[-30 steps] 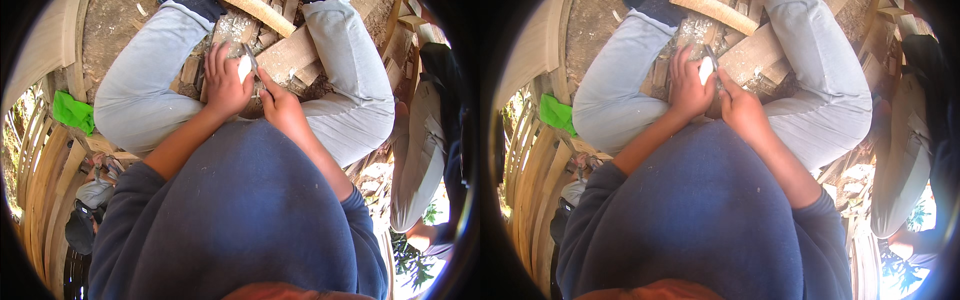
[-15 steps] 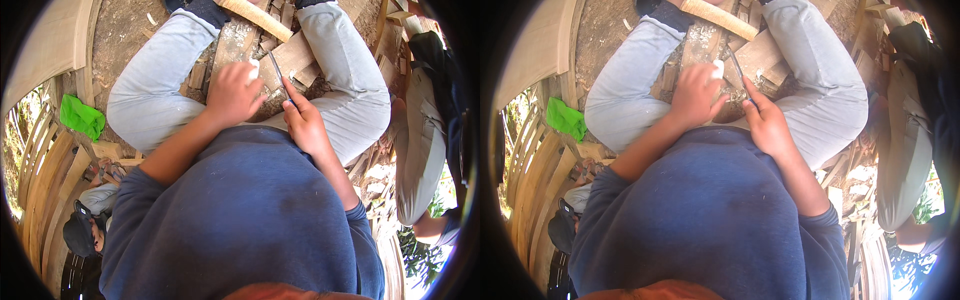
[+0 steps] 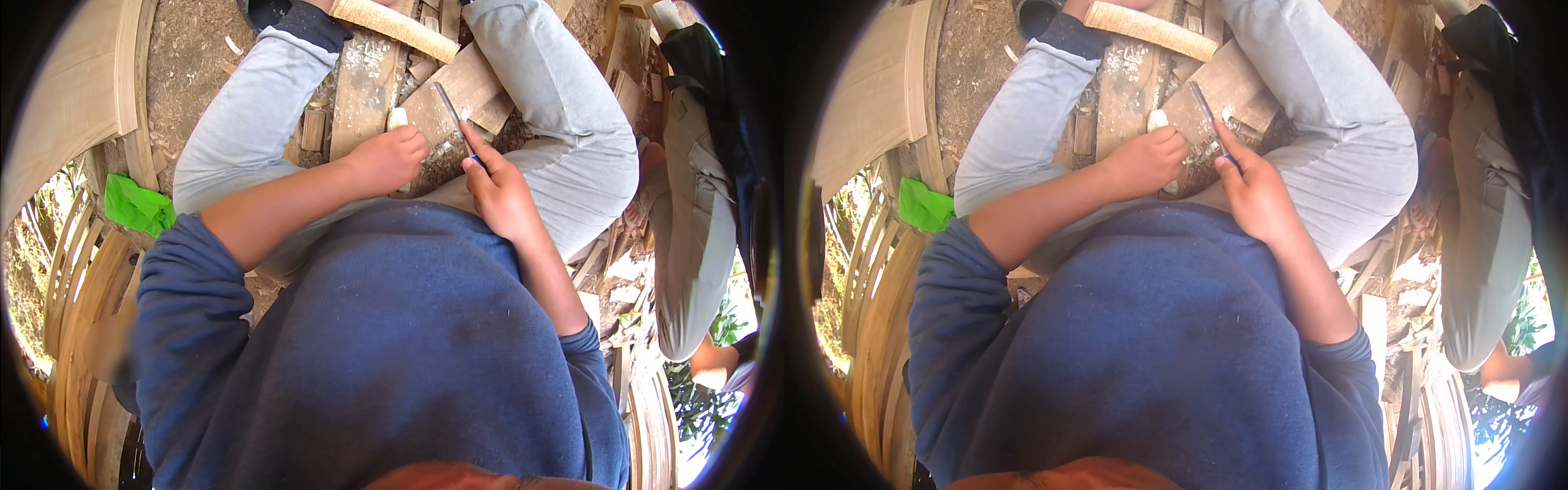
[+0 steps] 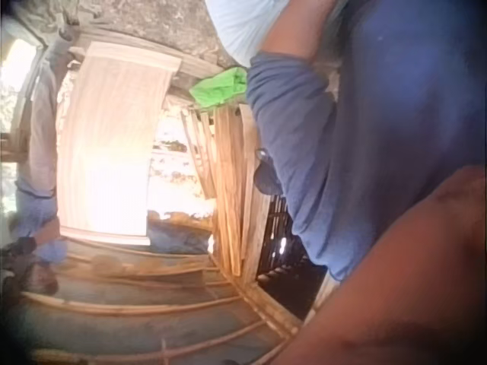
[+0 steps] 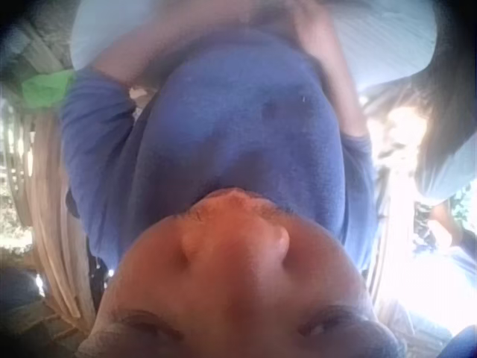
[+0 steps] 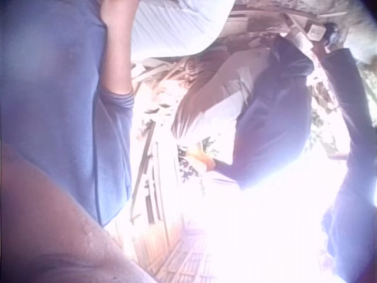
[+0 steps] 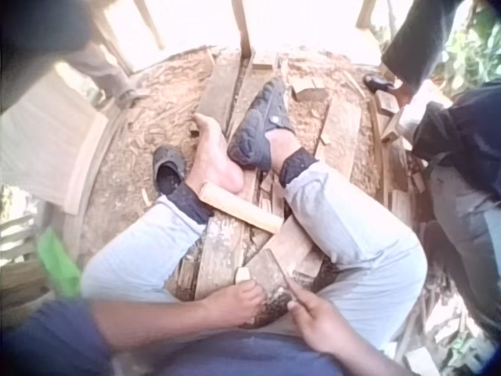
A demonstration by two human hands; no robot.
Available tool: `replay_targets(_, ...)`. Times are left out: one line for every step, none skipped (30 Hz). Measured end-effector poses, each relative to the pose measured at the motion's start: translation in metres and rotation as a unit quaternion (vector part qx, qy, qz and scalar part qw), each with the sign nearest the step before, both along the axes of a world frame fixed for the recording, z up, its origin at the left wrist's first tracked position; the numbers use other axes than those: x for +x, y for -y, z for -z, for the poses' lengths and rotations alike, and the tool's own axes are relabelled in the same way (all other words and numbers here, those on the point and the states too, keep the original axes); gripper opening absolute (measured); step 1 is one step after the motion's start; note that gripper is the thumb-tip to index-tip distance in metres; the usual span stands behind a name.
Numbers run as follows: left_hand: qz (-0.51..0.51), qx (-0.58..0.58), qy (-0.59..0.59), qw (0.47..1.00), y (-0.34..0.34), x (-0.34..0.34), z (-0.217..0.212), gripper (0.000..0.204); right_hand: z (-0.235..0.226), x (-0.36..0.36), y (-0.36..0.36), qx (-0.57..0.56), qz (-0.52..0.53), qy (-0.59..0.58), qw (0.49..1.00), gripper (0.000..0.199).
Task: The person sits on the ground and carves a small piece of wood using a chisel and a mallet. They hold the wood steady with one hand while striking the chisel with the mallet to shape it.
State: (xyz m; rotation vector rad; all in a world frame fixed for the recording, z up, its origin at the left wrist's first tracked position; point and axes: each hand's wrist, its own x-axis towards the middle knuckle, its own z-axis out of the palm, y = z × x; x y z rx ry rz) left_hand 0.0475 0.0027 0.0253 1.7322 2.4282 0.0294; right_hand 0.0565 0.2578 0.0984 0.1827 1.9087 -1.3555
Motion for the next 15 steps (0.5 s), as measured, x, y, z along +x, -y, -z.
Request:
replay_targets(-0.005, -0.015, 0.013, 1.000, -0.003, 0.002, -0.002, 0.011, 0.001, 0.000, -0.001, -0.002, -0.002, 0.001, 1.000, 0.053)
replay_targets(-0.011, -0.031, 0.026, 0.999, -0.006, 0.004, -0.004, 0.013, 0.000, 0.000, -0.001, -0.005, -0.009, 0.000, 1.000, 0.053)
replay_targets(-0.018, -0.047, 0.038, 0.998, -0.007, 0.007, -0.006, 0.014, -0.001, -0.001, -0.001, -0.006, -0.015, 0.000, 1.000, 0.053)
replay_targets(-0.046, -0.021, 0.055, 0.997, -0.007, 0.009, -0.015, 0.015, -0.003, -0.001, 0.000, -0.008, -0.022, 0.000, 1.000, 0.053)
replay_targets(-0.073, 0.005, 0.072, 0.995, -0.007, 0.009, -0.028, 0.017, -0.007, -0.002, 0.001, -0.009, -0.027, 0.002, 1.000, 0.053)
replay_targets(-0.102, 0.031, 0.089, 0.990, -0.007, 0.007, -0.038, 0.018, -0.009, -0.001, 0.002, -0.009, -0.030, 0.005, 0.999, 0.053)
replay_targets(-0.119, 0.046, 0.090, 0.988, -0.002, 0.001, -0.048, 0.018, -0.012, -0.002, 0.003, -0.010, -0.032, 0.007, 0.999, 0.053)
replay_targets(-0.137, 0.061, 0.090, 0.985, 0.005, -0.004, -0.058, 0.018, -0.013, -0.003, 0.003, -0.010, -0.032, 0.010, 0.999, 0.053)
replay_targets(-0.154, 0.077, 0.090, 0.981, 0.012, -0.006, -0.063, 0.019, -0.014, -0.003, 0.003, -0.008, -0.035, 0.010, 0.999, 0.053)
replay_targets(-0.147, 0.083, 0.096, 0.981, 0.022, -0.006, -0.061, 0.020, -0.015, -0.003, 0.004, -0.007, -0.037, 0.009, 0.999, 0.053)
replay_targets(-0.142, 0.090, 0.103, 0.980, 0.032, -0.006, -0.052, 0.021, -0.015, -0.005, 0.005, -0.004, -0.043, 0.006, 0.999, 0.053)
replay_targets(-0.136, 0.096, 0.109, 0.980, 0.042, -0.003, -0.045, 0.022, -0.018, -0.006, 0.008, -0.002, -0.055, -0.001, 0.998, 0.053)
replay_targets(-0.116, 0.081, 0.131, 0.981, 0.043, -0.002, -0.047, 0.024, -0.021, -0.007, 0.010, 0.005, -0.066, -0.007, 0.998, 0.053)
replay_targets(-0.116, 0.046, 0.147, 0.981, 0.044, 0.000, -0.049, 0.024, -0.023, -0.010, 0.012, 0.009, -0.078, -0.015, 0.997, 0.053)
replay_targets(-0.115, 0.012, 0.163, 0.980, 0.043, 0.003, -0.052, 0.024, -0.030, -0.014, 0.017, 0.013, -0.094, -0.021, 0.995, 0.053)
